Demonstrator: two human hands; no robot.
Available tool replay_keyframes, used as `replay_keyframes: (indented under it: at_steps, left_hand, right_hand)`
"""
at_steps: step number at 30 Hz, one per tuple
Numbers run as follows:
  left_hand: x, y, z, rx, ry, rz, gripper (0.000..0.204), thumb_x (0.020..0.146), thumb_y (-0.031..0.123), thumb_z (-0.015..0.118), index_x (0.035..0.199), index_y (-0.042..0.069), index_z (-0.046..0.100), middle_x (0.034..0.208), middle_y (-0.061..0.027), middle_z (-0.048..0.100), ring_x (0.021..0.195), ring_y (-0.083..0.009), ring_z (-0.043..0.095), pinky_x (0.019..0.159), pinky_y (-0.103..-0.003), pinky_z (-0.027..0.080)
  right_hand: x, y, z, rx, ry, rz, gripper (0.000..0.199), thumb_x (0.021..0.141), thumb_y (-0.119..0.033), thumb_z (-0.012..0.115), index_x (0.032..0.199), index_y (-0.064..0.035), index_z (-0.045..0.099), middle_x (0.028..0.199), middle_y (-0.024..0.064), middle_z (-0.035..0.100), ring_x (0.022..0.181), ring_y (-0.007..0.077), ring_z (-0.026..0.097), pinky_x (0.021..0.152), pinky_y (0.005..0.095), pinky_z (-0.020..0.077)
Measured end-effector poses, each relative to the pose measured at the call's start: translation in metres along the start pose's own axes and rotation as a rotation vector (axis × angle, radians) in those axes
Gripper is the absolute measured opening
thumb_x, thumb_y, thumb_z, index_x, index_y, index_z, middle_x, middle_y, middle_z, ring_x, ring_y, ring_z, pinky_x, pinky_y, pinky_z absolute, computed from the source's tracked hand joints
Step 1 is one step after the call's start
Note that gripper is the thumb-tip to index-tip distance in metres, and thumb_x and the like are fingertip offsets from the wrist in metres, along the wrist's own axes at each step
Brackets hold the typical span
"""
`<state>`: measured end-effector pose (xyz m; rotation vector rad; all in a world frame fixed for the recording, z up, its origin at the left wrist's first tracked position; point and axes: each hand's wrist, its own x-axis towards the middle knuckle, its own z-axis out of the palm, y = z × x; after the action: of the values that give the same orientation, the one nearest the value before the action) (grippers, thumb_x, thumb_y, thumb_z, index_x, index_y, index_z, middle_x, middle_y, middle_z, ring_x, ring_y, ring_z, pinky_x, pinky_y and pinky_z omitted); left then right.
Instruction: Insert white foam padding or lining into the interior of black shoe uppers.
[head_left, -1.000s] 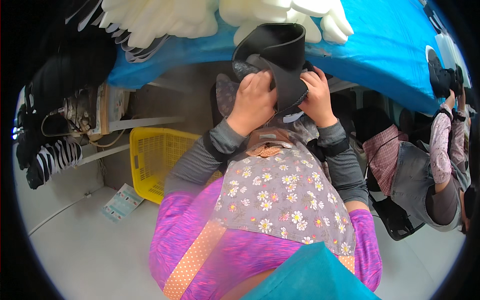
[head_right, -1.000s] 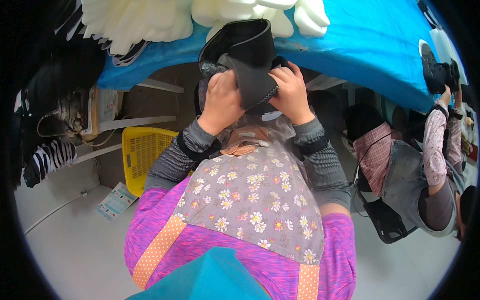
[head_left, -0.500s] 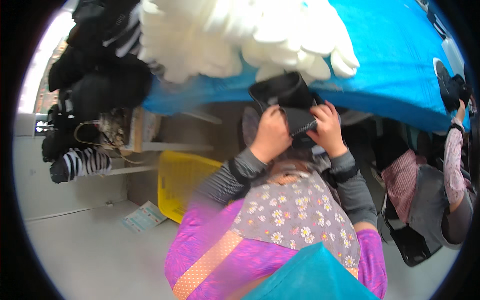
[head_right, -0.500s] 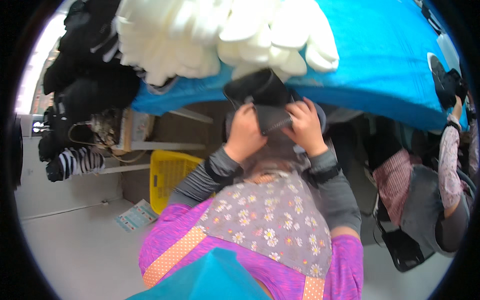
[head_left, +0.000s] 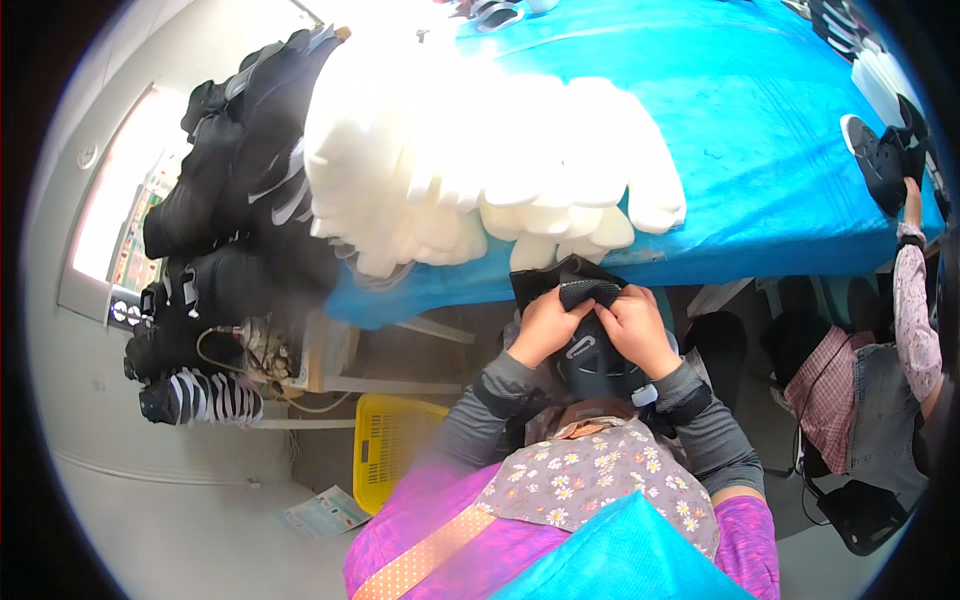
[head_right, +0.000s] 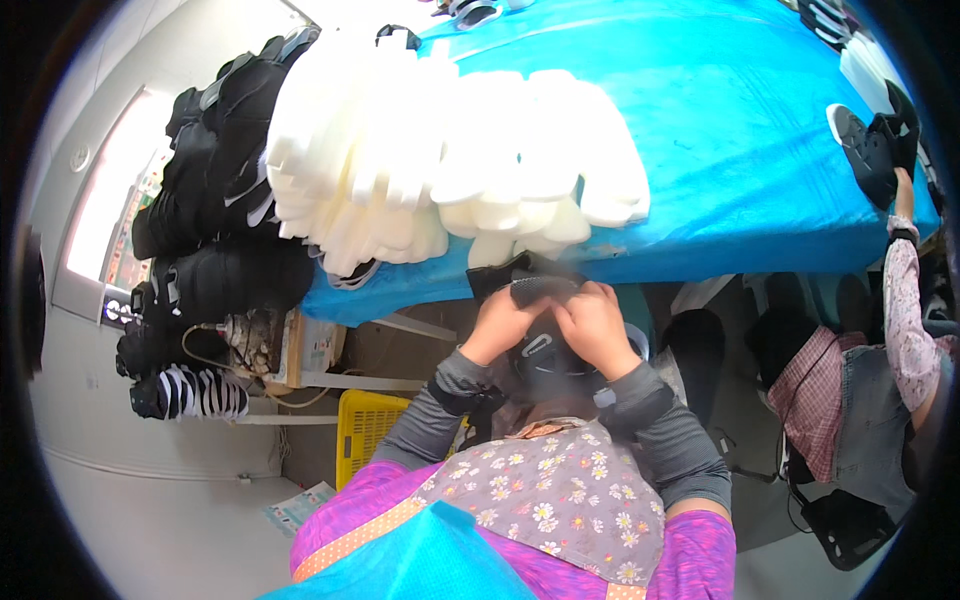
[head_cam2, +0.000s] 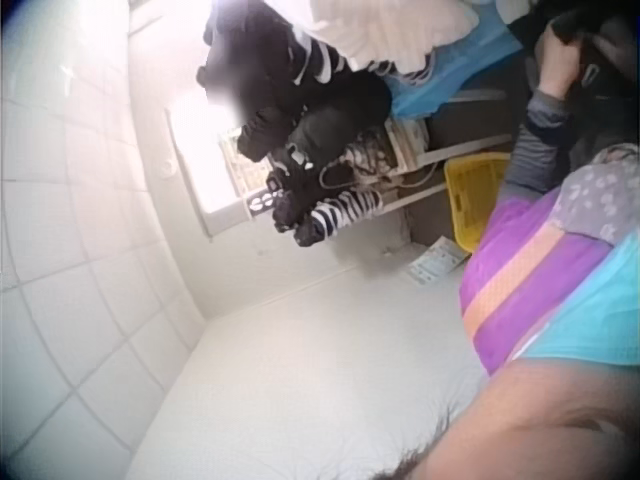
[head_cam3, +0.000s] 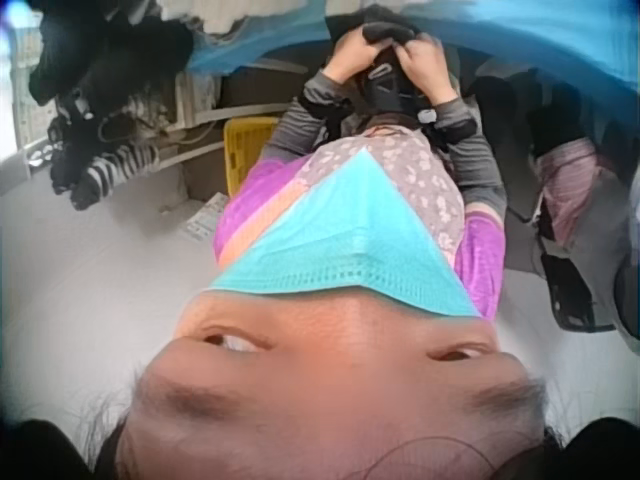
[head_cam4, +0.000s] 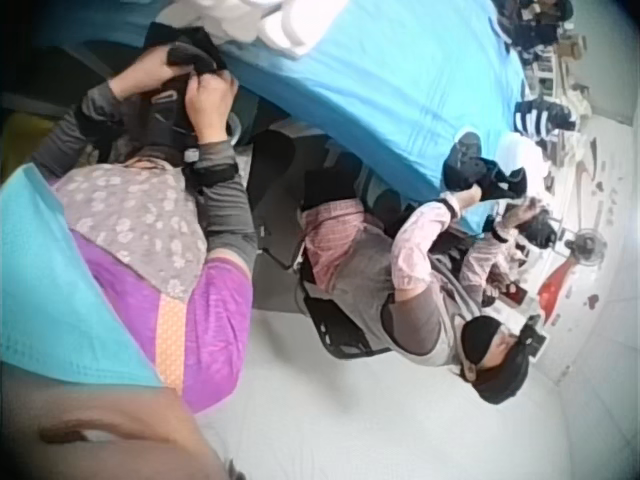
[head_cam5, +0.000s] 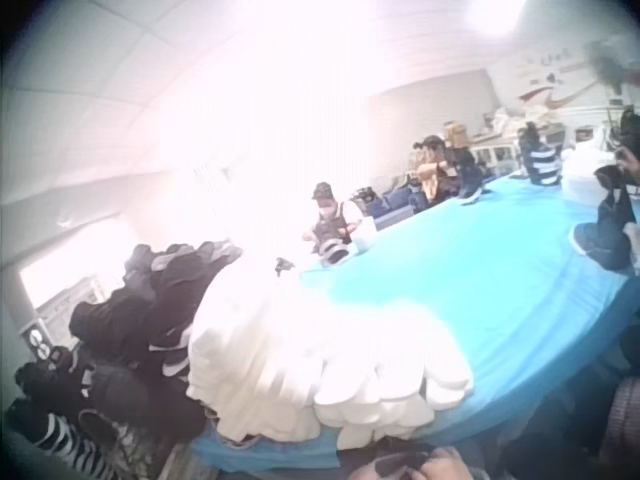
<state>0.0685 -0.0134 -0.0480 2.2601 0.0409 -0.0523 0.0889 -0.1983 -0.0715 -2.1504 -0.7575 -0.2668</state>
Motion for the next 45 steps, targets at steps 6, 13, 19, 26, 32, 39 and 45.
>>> replay_keyframes:
  at_steps: [6, 13, 19, 26, 32, 39, 45]
  left_hand:
    - [0.013, 0.009, -0.002, 0.103, -0.153, -0.084, 0.039, 0.089, 0.035, 0.066, 0.120, 0.011, 0.069, 0.113, -0.0163, 0.071, 0.104, -0.0358, 0.067, 0.088, -0.041, 0.052]
    - [0.023, 0.005, 0.004, 0.196, -0.195, -0.088, 0.042, 0.088, 0.037, 0.068, 0.119, 0.009, 0.069, 0.112, -0.0211, 0.070, 0.105, -0.0405, 0.066, 0.089, -0.044, 0.053]
    - [0.046, -0.030, 0.020, 0.148, -0.234, 0.058, 0.035, 0.088, 0.027, 0.068, 0.117, 0.008, 0.070, 0.110, -0.0203, 0.070, 0.103, -0.0395, 0.066, 0.087, -0.043, 0.053]
    - [0.028, -0.043, 0.021, -0.067, -0.128, 0.111, 0.037, 0.087, 0.031, 0.068, 0.116, 0.008, 0.069, 0.112, -0.0166, 0.071, 0.104, -0.0360, 0.067, 0.088, -0.040, 0.053]
    - [0.013, -0.029, 0.022, -0.187, -0.085, 0.069, 0.033, 0.088, 0.016, 0.068, 0.118, 0.004, 0.069, 0.108, -0.0119, 0.072, 0.096, -0.0230, 0.067, 0.087, -0.034, 0.051]
    - [0.025, -0.045, 0.036, -0.138, -0.134, 0.027, 0.031, 0.090, 0.016, 0.068, 0.118, 0.003, 0.069, 0.110, -0.0118, 0.073, 0.097, -0.0232, 0.067, 0.088, -0.033, 0.051]
    - [0.024, -0.049, 0.045, -0.307, -0.121, 0.107, 0.032, 0.089, 0.021, 0.069, 0.116, 0.004, 0.069, 0.110, -0.0133, 0.073, 0.101, -0.0307, 0.069, 0.089, -0.036, 0.051]
  right_hand:
    - [-0.003, -0.008, 0.013, -0.076, -0.035, 0.283, 0.023, 0.091, -0.022, 0.058, 0.101, -0.0078, 0.073, 0.086, 0.0155, 0.070, 0.085, 0.0362, 0.063, 0.083, 0.0501, 0.0470]
    - [0.011, -0.003, 0.013, -0.088, -0.147, 0.455, 0.020, 0.084, -0.032, 0.063, 0.087, -0.0184, 0.077, 0.090, 0.0163, 0.072, 0.088, 0.0426, 0.065, 0.080, 0.0532, 0.0540]
    - [0.007, 0.035, 0.037, 0.039, -0.209, 0.535, 0.032, 0.086, -0.031, 0.065, 0.076, -0.0016, 0.073, 0.085, 0.0263, 0.067, 0.089, 0.0444, 0.063, 0.082, 0.0522, 0.0515]
    - [0.000, 0.016, 0.020, 0.114, -0.128, 0.397, 0.038, 0.089, -0.032, 0.067, 0.071, 0.0016, 0.070, 0.077, 0.0240, 0.064, 0.081, 0.0410, 0.060, 0.074, 0.0490, 0.0483]
    - [-0.008, 0.008, 0.018, 0.097, -0.002, 0.354, 0.035, 0.088, -0.030, 0.069, 0.071, 0.0013, 0.071, 0.073, 0.0228, 0.061, 0.077, 0.0400, 0.060, 0.072, 0.0487, 0.0475]
    - [-0.007, 0.026, 0.028, 0.054, -0.118, 0.430, 0.033, 0.089, -0.030, 0.067, 0.078, -0.0002, 0.074, 0.077, 0.0226, 0.064, 0.087, 0.0388, 0.062, 0.079, 0.0468, 0.0503]
    - [-0.013, 0.032, 0.033, 0.090, -0.081, 0.417, 0.036, 0.089, -0.030, 0.068, 0.073, 0.0014, 0.071, 0.076, 0.0221, 0.065, 0.086, 0.0374, 0.060, 0.077, 0.0461, 0.0494]
